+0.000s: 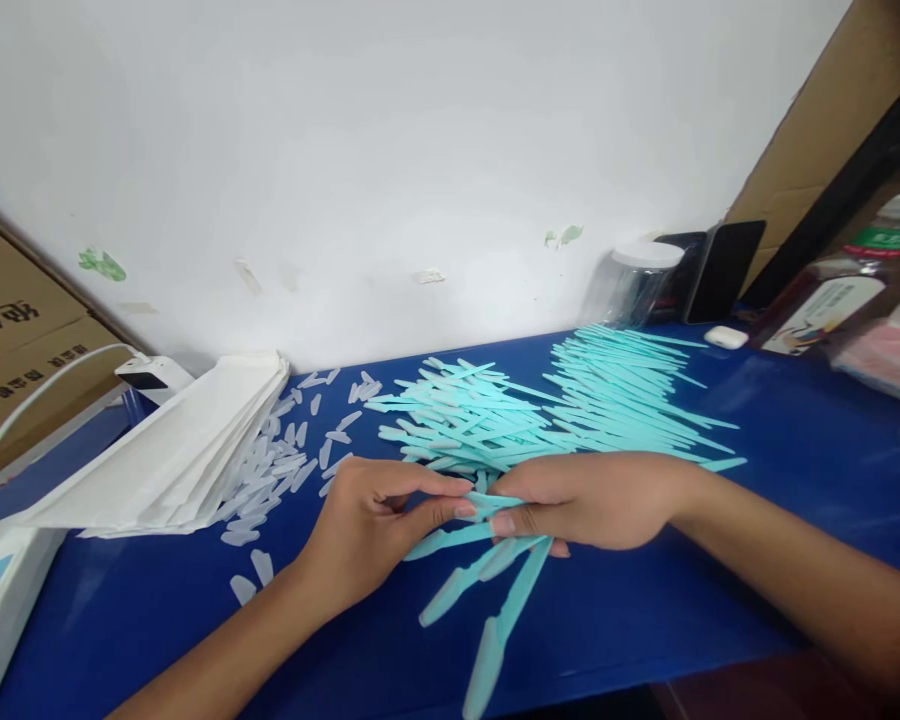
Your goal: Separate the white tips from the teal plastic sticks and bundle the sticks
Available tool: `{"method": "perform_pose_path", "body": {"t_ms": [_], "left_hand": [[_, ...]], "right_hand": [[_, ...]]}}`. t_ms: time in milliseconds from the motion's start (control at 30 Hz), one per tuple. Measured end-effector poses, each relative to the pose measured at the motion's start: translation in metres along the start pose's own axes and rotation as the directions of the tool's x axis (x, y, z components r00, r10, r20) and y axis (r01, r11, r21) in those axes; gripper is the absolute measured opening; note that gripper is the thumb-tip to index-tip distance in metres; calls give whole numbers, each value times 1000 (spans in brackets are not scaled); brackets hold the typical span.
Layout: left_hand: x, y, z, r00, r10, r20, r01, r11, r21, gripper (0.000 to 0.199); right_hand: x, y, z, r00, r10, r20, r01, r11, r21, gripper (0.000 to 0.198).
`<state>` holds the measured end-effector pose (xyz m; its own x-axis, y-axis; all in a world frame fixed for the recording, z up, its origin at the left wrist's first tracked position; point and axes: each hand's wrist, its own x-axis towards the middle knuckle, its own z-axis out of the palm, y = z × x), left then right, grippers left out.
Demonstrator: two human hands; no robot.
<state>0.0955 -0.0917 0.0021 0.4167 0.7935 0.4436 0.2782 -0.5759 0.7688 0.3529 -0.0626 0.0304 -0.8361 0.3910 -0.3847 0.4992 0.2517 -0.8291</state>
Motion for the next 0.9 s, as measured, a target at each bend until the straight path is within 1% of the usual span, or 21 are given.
{"method": "perform_pose_path", "body": {"t_ms": [133, 167, 200, 233, 267, 300, 367, 400, 433, 500, 533, 633, 667, 700, 800, 900], "left_hand": [[1, 2, -1, 999, -23, 36, 24, 1000, -1, 14], [2, 3, -3, 999, -45, 31, 44, 999, 9, 14], [3, 4, -6, 998, -68, 2, 68, 997, 28, 12], [5, 4, -11, 994, -93, -56, 96, 994, 55, 11], [7, 4, -18, 983, -115, -144, 129, 988, 89, 14], [9, 3, -25, 960, -129, -247, 164, 979, 124, 20], [14, -1, -40, 889, -152, -433, 252, 950, 183, 28], [17, -5, -46, 868, -169, -467, 290, 936, 200, 31], [18, -10, -51, 857, -182, -482, 316, 924, 214, 35], [20, -20, -56, 873, -196, -447, 326, 916, 233, 44], [20, -25, -56, 881, -208, -424, 327, 916, 230, 45], [17, -34, -48, 911, -229, -343, 317, 920, 229, 41], [15, -35, -45, 923, -220, -316, 305, 920, 247, 41], [14, -35, -42, 934, -203, -292, 286, 918, 276, 42], [11, -34, -39, 965, -136, -224, 215, 899, 381, 46], [10, -35, -42, 981, -83, -174, 155, 876, 457, 48]], "right_hand": [[0, -2, 1, 1000, -18, -19, 18, 1000, 1, 45], [-2, -3, 1, 999, -20, -31, 20, 1000, 5, 46], [-4, -3, -1, 998, -22, -51, 23, 1000, 5, 48], [-7, -3, -2, 996, -22, -82, 23, 1000, 5, 49], [-10, -3, -4, 992, -18, -122, 19, 1000, 2, 50], [-13, -1, -7, 985, -16, -169, 16, 1000, -4, 49], [-18, 4, -11, 959, -11, -283, 9, 1000, -9, 48], [-19, 7, -14, 938, -18, -345, 17, 1000, -6, 48], [-19, 10, -16, 912, -18, -410, 22, 1000, 5, 47], [-14, 15, -20, 855, -13, -519, 19, 1000, 6, 48], [-10, 17, -22, 824, -13, -567, 5, 1000, -15, 49], [6, 22, -30, 717, -56, -695, -103, 977, -185, 50], [12, 24, -32, 675, -84, -733, -159, 954, -255, 50], [17, 25, -34, 653, -119, -748, -206, 922, -327, 49], [29, 31, -38, 632, -172, -755, -250, 878, -409, 45], [34, 35, -38, 622, -198, -757, -268, 855, -444, 40]]}}
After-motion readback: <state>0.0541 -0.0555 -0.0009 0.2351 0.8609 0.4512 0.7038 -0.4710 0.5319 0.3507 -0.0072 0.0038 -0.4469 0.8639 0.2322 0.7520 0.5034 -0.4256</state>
